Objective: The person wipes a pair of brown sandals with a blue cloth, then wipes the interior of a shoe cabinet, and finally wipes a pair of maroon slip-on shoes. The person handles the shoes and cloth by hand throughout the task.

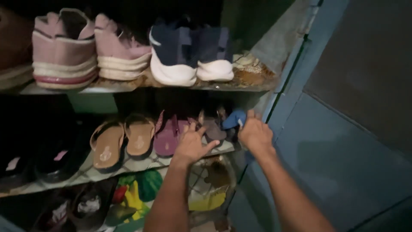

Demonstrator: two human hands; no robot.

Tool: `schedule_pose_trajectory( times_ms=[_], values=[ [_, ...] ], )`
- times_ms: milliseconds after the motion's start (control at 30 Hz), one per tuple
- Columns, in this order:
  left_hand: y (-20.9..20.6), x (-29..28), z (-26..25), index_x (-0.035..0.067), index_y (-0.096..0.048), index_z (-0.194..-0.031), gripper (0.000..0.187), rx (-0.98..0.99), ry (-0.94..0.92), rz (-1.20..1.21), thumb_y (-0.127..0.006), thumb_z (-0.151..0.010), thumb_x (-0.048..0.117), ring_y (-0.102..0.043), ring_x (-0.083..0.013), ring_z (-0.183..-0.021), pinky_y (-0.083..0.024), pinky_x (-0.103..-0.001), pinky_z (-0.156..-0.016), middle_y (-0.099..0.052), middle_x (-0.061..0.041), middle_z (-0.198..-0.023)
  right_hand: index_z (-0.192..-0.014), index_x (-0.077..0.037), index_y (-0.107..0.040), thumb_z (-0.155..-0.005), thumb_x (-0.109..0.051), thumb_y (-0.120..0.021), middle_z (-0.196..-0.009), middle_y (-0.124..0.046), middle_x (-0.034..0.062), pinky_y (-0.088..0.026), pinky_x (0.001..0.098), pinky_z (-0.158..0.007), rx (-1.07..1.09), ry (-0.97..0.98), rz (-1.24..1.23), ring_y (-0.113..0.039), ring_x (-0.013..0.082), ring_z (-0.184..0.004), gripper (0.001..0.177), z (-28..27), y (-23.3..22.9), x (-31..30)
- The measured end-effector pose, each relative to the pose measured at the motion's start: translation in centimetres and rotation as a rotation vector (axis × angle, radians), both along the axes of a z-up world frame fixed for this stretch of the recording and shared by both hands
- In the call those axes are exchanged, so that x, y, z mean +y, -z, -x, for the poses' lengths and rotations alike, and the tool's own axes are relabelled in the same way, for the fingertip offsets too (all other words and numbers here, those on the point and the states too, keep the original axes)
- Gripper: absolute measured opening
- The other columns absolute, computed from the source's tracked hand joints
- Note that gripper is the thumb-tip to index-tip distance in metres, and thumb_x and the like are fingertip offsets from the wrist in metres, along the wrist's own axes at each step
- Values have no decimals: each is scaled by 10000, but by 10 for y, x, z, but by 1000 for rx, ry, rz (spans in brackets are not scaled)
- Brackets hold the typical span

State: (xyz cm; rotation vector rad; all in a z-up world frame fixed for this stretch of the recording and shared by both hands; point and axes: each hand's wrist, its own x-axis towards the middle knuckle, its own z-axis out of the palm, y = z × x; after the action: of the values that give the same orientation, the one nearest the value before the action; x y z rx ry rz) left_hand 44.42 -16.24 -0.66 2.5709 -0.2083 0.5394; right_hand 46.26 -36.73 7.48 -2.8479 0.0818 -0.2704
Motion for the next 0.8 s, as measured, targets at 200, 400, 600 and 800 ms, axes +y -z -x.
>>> schedule_pose_trajectory(
  times_ms=[200,400,600,800],
  values=[
    [-1,0,4,63,-541,-1412,863,-63,-14,-61,-739,-803,642,-437,-464,-1287,-418,-518,-1059,-476,-290,-1387,-1623,-344,-319,-870,-224,-649,-1429,-584,221,-486,490,-1072,249,-237,155,-584,398,-1300,831,18,-12,36],
    [19,-5,-17,98,-577,-1388,802,-50,-59,-125,-744,-787,604,-511,-377,-1257,-467,-481,-1041,-559,-186,-1307,-1567,-292,-378,-818,-572,-796,-1474,-554,177,-465,465,-1107,258,-298,343,-514,372,-1377,903,1,12,55],
    [37,-6,-37,119,-487,-1449,931,-151,-39,-179,-816,-701,567,-430,-447,-1296,-413,-508,-1028,-357,-211,-1592,-1551,-336,-404,-822,-565,-784,-1495,-525,147,-470,479,-1107,175,-239,353,-521,339,-1380,853,6,12,68],
    [-4,22,19,106,-253,-1692,1208,-70,-84,-330,-805,-712,544,-394,-362,-1413,-193,-672,-1186,-392,-159,-1566,-1619,-324,-254,-841,-339,-787,-1628,-295,195,-512,483,-1035,106,-186,360,-543,383,-1334,943,21,1,102]
  ],
)
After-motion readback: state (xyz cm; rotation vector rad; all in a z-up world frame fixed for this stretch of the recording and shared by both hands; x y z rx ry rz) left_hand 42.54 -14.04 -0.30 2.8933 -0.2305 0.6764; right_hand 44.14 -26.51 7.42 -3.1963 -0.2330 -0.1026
